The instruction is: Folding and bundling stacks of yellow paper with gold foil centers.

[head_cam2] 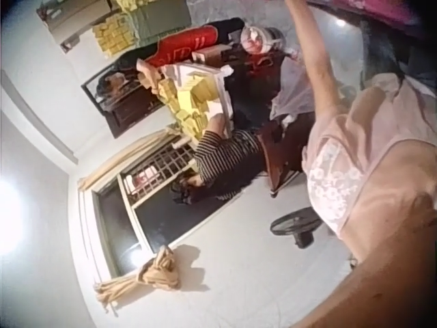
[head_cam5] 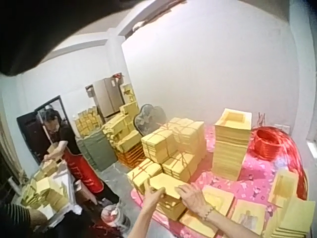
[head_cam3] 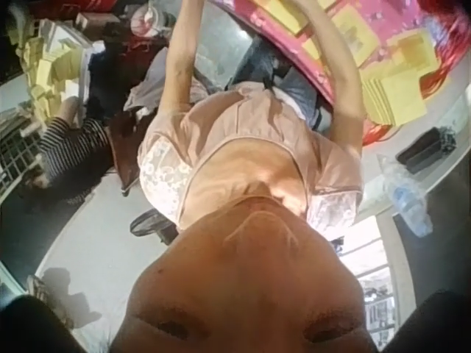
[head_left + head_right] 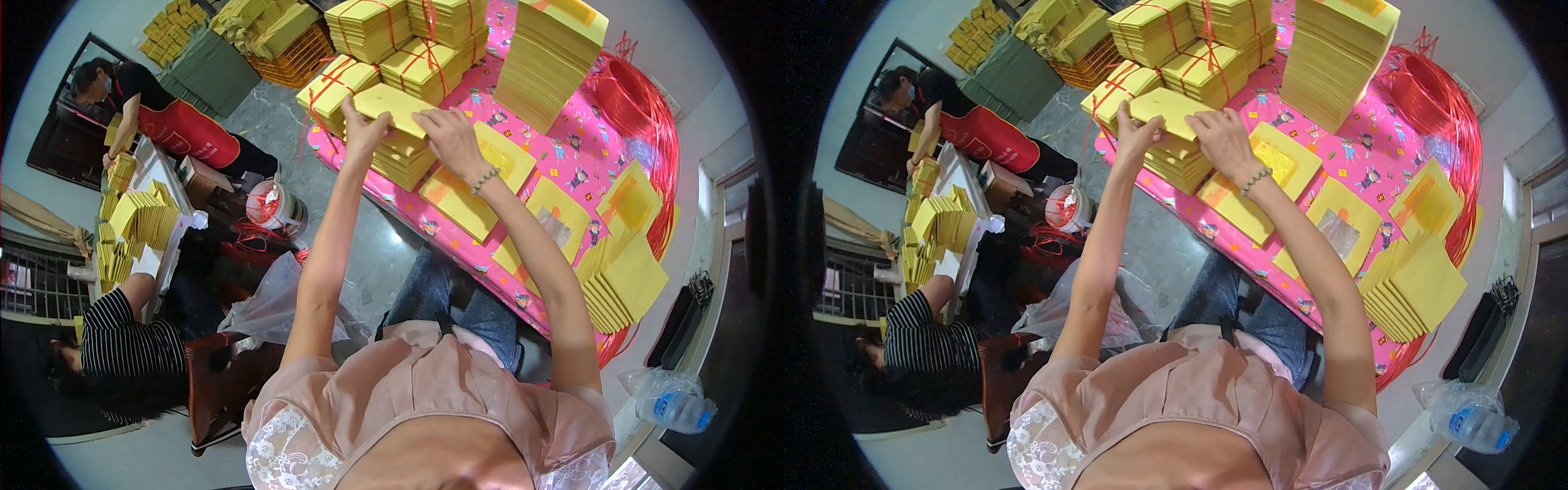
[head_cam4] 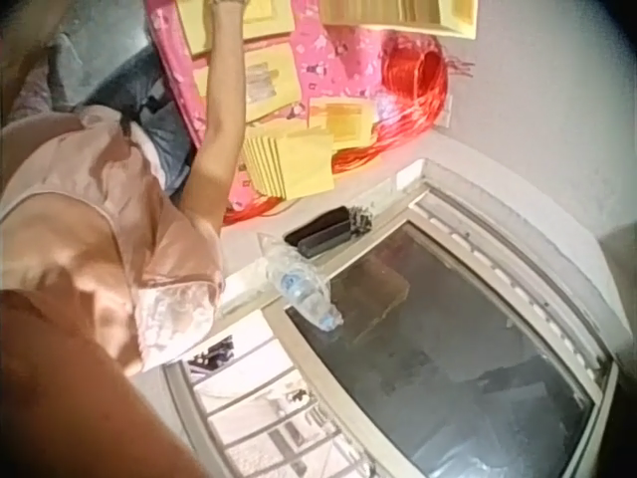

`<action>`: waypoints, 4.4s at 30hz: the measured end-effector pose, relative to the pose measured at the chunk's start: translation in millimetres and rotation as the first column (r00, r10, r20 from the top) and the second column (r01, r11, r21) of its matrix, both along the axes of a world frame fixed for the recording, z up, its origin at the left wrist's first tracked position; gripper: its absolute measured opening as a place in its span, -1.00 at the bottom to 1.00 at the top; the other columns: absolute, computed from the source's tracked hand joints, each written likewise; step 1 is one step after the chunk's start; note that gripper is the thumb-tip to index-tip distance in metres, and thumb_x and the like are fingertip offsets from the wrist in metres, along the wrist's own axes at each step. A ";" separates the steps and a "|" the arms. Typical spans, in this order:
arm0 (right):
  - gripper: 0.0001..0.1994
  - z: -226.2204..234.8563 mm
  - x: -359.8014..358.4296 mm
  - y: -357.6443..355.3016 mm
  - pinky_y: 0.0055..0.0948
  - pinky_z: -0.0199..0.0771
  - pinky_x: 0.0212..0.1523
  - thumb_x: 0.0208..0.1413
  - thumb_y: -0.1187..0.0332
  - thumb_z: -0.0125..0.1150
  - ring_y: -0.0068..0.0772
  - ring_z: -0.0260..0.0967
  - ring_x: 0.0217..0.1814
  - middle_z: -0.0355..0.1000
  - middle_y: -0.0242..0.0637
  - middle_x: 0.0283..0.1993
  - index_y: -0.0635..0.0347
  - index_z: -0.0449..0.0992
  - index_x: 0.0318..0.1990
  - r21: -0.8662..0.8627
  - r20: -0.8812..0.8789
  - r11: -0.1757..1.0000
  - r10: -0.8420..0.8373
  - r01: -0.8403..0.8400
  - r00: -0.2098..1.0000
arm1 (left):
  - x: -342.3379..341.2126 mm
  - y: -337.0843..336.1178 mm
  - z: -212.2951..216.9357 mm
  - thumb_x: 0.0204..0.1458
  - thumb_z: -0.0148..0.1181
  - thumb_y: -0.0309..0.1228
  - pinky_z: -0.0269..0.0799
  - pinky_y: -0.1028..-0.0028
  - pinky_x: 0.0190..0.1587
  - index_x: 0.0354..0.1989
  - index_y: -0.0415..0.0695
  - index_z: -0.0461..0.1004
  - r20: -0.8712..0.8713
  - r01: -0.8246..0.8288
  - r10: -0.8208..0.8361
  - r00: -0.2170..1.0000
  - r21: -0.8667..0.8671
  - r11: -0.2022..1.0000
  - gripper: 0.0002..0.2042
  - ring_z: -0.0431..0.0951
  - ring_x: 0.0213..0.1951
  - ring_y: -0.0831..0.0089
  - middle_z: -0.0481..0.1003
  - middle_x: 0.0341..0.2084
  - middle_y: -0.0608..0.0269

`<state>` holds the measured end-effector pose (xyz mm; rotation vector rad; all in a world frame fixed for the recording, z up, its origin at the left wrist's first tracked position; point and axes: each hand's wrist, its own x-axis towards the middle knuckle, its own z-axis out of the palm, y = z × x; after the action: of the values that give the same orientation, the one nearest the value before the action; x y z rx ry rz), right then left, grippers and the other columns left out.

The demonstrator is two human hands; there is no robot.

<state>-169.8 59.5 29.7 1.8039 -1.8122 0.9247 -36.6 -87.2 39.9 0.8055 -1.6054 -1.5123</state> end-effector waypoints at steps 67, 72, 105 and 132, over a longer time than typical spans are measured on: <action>-0.59 4.2 62.2 153.6 -0.21 0.23 0.22 0.25 0.22 0.08 -0.07 0.23 0.23 0.26 -0.09 0.14 0.17 0.32 0.19 -0.011 0.694 0.995 -0.062 0.097 0.718 | 48.3 31.7 30.4 -0.02 0.15 -0.38 0.42 0.17 0.16 0.26 -0.23 0.20 -0.399 0.354 -0.187 0.898 0.401 0.845 -0.39 0.45 0.11 0.12 0.40 0.10 0.02; -0.65 -12.7 84.5 252.4 -0.28 0.31 0.17 0.21 0.40 0.11 -0.11 0.31 0.19 0.35 -0.11 0.06 0.21 0.37 0.14 -0.010 0.759 0.955 -0.185 0.295 0.624 | -4.8 58.3 69.6 -0.01 0.13 -0.33 0.50 0.27 0.02 0.20 -0.27 0.27 -0.340 0.510 -0.409 0.847 0.297 0.807 -0.44 0.54 -0.04 0.17 0.47 -0.01 0.04; -0.72 -68.5 93.0 411.1 -0.47 0.35 0.07 0.26 0.49 0.04 -0.46 0.36 0.03 0.36 -0.25 0.00 0.28 0.30 0.11 0.033 0.992 0.567 -0.120 0.823 0.043 | -324.2 410.8 55.4 -0.20 0.39 -0.24 0.47 0.46 -0.11 -0.19 -0.21 0.58 0.312 0.750 -0.814 -0.490 0.627 -0.212 -0.60 0.58 -0.23 0.47 0.58 -0.22 0.18; -0.50 -75.0 98.0 391.8 -0.35 0.32 0.16 0.18 0.52 0.08 -0.30 0.20 0.24 0.15 -0.14 0.23 0.21 0.08 0.26 0.142 0.978 0.486 -0.201 0.862 -0.048 | -328.8 406.1 11.9 -0.16 0.38 -0.13 0.47 0.49 -0.14 -0.09 -0.15 0.54 0.310 0.742 -0.791 -0.528 0.621 -0.252 -0.52 0.57 -0.24 0.50 0.57 -0.18 0.24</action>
<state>-71.8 451.4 -45.3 -0.3634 -2.1474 2.0609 -365.4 318.9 51.8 -0.5565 -3.4079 -2.4834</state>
